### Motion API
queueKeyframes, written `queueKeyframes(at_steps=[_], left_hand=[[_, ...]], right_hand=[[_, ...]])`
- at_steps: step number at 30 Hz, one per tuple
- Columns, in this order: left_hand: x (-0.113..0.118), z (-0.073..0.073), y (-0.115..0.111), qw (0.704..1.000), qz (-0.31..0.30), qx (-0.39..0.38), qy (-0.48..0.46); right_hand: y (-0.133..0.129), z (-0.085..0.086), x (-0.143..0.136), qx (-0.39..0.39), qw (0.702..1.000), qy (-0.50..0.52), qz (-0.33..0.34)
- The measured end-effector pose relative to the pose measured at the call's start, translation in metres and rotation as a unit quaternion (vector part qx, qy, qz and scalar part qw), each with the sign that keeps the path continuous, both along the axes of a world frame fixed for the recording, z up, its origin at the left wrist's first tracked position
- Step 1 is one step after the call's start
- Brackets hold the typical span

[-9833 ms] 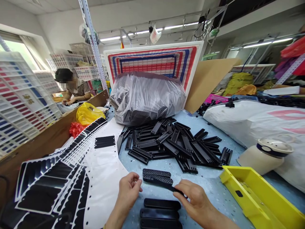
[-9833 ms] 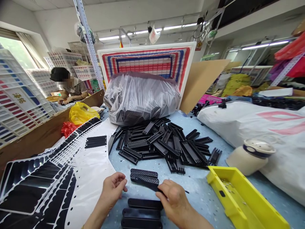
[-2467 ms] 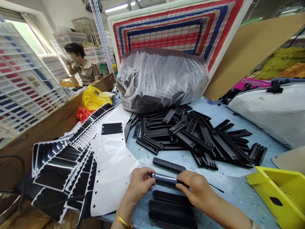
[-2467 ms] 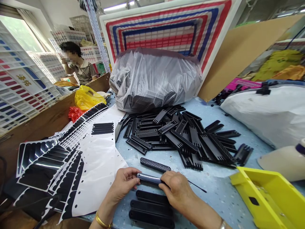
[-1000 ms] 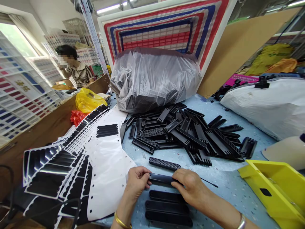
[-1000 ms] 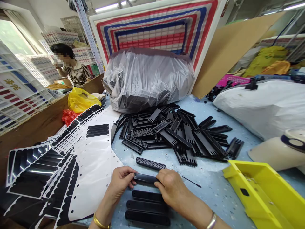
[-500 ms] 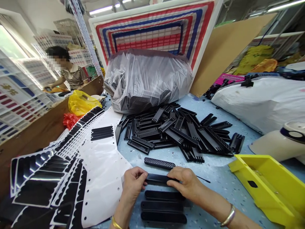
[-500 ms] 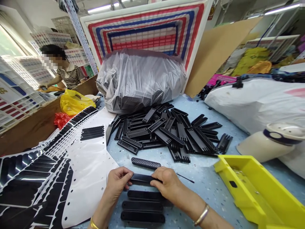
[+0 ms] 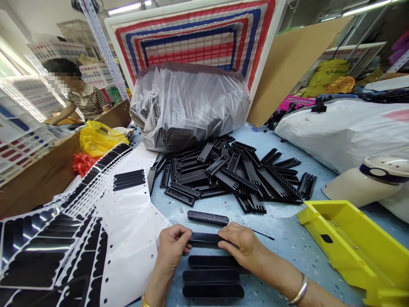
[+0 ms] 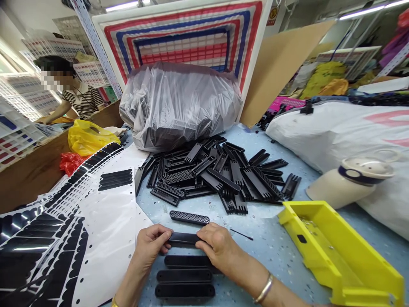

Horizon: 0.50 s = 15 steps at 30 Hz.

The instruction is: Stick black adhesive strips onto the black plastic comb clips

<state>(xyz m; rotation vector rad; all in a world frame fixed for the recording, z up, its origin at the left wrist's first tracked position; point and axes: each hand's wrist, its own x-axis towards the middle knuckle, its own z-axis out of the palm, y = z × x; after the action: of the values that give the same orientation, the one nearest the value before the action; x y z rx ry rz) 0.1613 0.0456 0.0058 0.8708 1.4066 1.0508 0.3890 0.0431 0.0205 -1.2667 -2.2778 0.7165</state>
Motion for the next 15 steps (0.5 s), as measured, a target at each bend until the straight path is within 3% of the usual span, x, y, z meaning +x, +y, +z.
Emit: queueKeyframes(at_steps=[6, 15], left_hand=[[-0.001, 0.002, 0.000, 1.000, 0.000, -0.008, -0.001], [-0.004, -0.013, 0.000, 1.000, 0.003, 0.020, 0.011]], right_hand=[[0.002, -0.004, 0.001, -0.038, 0.998, 0.036, -0.036], [0.002, -0.008, 0.000, -0.026, 0.996, 0.068, -0.043]])
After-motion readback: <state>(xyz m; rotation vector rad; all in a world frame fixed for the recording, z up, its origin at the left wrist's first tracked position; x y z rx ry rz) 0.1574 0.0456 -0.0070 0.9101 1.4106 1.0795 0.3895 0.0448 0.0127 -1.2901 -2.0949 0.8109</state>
